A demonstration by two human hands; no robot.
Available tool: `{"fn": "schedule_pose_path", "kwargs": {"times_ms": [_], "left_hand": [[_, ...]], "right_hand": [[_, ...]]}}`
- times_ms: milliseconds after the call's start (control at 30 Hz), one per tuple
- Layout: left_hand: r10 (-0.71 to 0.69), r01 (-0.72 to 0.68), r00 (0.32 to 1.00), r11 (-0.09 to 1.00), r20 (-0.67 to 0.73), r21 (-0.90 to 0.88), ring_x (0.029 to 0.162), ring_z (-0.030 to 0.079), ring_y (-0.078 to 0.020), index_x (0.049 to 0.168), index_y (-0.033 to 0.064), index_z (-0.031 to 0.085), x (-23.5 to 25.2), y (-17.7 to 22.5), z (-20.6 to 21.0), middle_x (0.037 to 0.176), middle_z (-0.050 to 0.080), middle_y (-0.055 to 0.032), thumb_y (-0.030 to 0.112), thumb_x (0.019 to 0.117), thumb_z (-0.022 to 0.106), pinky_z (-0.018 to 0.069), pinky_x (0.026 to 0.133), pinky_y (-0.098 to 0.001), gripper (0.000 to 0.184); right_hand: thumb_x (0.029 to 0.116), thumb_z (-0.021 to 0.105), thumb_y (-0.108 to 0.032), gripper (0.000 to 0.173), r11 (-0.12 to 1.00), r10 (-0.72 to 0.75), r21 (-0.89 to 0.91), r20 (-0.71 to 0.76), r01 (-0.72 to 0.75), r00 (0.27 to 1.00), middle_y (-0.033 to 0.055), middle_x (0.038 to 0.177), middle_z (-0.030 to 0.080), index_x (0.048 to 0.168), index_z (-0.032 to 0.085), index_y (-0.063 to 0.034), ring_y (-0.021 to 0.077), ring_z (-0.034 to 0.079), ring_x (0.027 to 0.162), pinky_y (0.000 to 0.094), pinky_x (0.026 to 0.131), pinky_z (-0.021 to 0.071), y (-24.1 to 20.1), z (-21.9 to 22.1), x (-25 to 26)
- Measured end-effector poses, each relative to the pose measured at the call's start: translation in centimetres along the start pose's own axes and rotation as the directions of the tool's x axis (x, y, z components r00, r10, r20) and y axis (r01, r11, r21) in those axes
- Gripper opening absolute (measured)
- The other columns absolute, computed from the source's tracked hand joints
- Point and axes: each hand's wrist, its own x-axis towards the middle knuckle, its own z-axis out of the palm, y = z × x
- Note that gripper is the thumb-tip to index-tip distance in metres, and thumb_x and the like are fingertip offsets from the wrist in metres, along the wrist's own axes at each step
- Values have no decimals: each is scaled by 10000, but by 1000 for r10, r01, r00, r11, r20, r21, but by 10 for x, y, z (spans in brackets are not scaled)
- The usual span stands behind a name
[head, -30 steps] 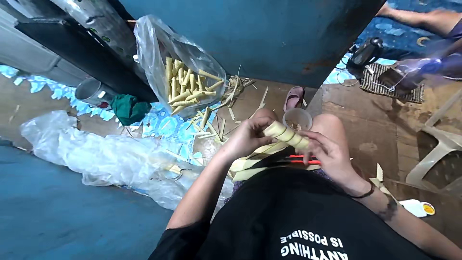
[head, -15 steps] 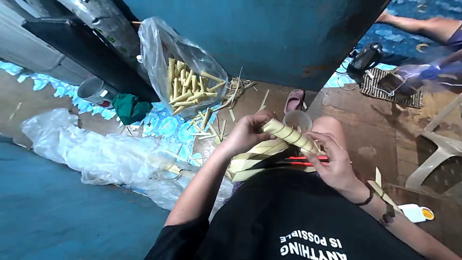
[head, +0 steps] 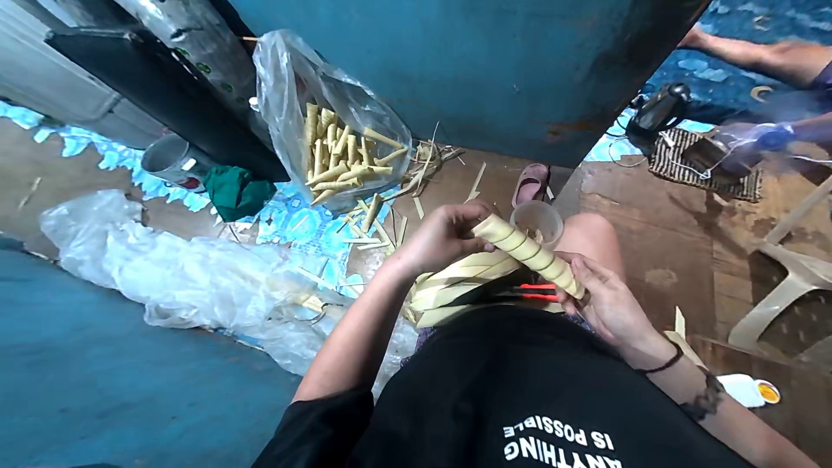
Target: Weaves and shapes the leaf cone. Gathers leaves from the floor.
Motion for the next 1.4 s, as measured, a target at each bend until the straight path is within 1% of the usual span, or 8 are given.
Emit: {"fn": "schedule_pose_path", "kwargs": {"times_ms": [100,267,433,567,733,900,1033,1400], "left_hand": [[-21,21,1000,1000,-15,-15,700,669,-44,1071,20,693,1,-2,-3,851,729,-14,-36,859,763,577,667,-216,230],[-40,40,999,999,-9,0,685,642,-43,1122,21,681,3,-3,-2,843,713,-19,-11,870,763,553,652,-216,266],[-44,44,998,999,-46,0,711,678,-63,1089,9,692,2,-5,-6,840,725,-30,-32,866,755,586,688,-234,235],[-54,54,998,999,-20,3,669,620,-39,1122,18,683,2,-3,-7,839,706,-21,-11,860,770,525,626,-202,278],[-69,71,995,997,-72,15,660,641,-53,1093,22,676,3,-7,-9,793,696,-18,-13,869,753,548,633,-216,239],[-72,73,997,997,-23,8,685,625,-51,1118,25,653,3,-4,-12,826,685,-18,-9,897,732,531,647,-211,237],[-64,64,996,998,-58,-4,737,691,-84,1102,16,657,3,-5,-15,842,718,-36,-31,899,717,591,712,-247,217],[-78,80,993,997,-89,14,715,644,-56,1159,23,643,3,-1,-19,860,698,-21,0,912,722,554,687,-226,261]], "right_hand": [[1018,623,-266,456,748,-477,-465,120,474,871,138,1204,667,1337,603,59,115,662,1062,264,908,578,16,-8,2],[1136,246,-234,424,960,205,187,38,-209,978,0,769,676,1261,600,-36,33,602,533,154,477,520,-3,-4,1],[1033,597,-300,440,761,-443,-477,114,440,889,110,1148,690,1313,637,38,89,674,970,240,841,584,17,-11,-2],[1134,245,-214,420,976,174,126,15,-175,985,-6,770,684,1295,588,-33,29,601,529,154,472,515,0,-5,-4],[1033,592,-314,471,688,-494,-546,132,479,859,138,1162,691,1335,617,47,108,669,999,247,872,569,19,-15,-3],[1134,235,-231,429,972,179,151,30,-182,983,5,760,681,1322,570,-39,31,582,508,155,458,499,1,-6,-4],[1022,604,-248,442,738,-463,-500,112,452,879,134,1203,671,1347,612,51,100,659,1047,234,903,565,20,-12,-4],[1060,533,-181,363,898,-288,-322,84,299,954,30,1098,712,1347,587,33,12,667,881,169,788,570,14,-11,-8]]}}
